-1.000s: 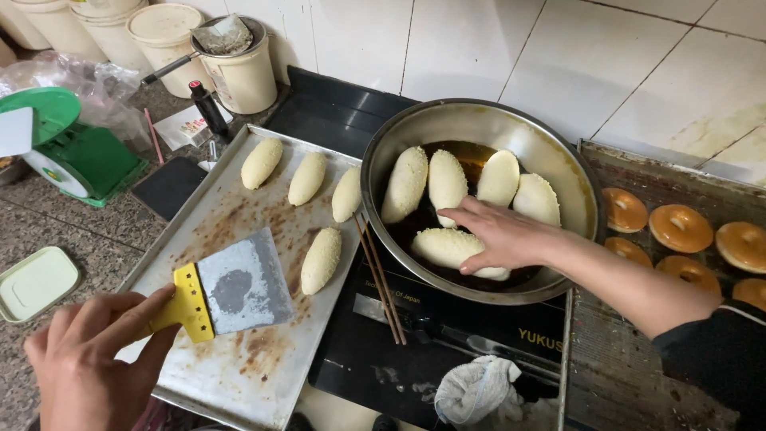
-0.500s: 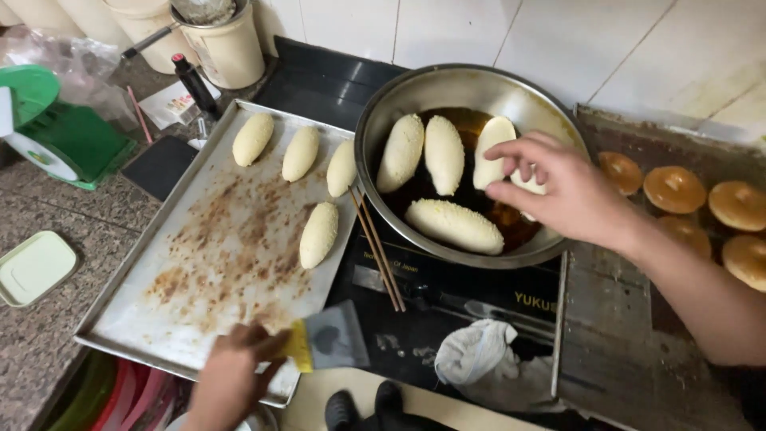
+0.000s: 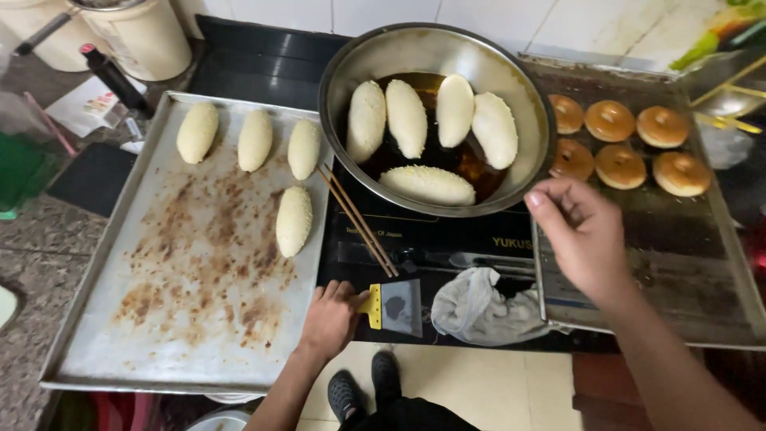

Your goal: Preparing and frying long dough pieces in a large bowl of oil, including loosening them from a tray and flipping them with sticks.

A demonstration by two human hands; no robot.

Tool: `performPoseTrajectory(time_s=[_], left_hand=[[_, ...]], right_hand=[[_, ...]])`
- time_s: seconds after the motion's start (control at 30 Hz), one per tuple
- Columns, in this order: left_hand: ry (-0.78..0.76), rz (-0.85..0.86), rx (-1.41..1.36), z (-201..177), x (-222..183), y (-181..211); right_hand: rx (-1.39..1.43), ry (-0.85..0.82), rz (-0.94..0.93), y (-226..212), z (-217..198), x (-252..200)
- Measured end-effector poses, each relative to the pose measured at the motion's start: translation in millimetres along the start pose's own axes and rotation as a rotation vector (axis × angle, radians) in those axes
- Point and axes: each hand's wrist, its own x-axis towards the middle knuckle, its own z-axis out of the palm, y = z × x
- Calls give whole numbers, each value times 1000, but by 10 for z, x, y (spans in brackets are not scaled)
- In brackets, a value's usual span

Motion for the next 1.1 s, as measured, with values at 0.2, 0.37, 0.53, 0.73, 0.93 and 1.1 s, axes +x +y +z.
performPoseTrajectory(time_s=[0.2, 0.37, 0.53, 0.73, 0.93, 1.1], left_hand=[[-148, 20, -23, 79, 53, -23], [1, 77, -10, -55, -1, -43], [328, 89, 44, -764, 226, 76], [449, 211, 202, -546, 846, 53], [554, 367, 240, -1161, 588, 225], [735, 174, 334, -1809, -176, 325]], right_hand=[[59, 12, 139, 44, 14, -384], [62, 9, 246, -47, 82, -498], [91, -7, 281, -97, 71, -527], [155, 21, 222, -149, 59, -382], [129, -226, 70, -79, -24, -76], [206, -333, -143, -305, -18, 178]])
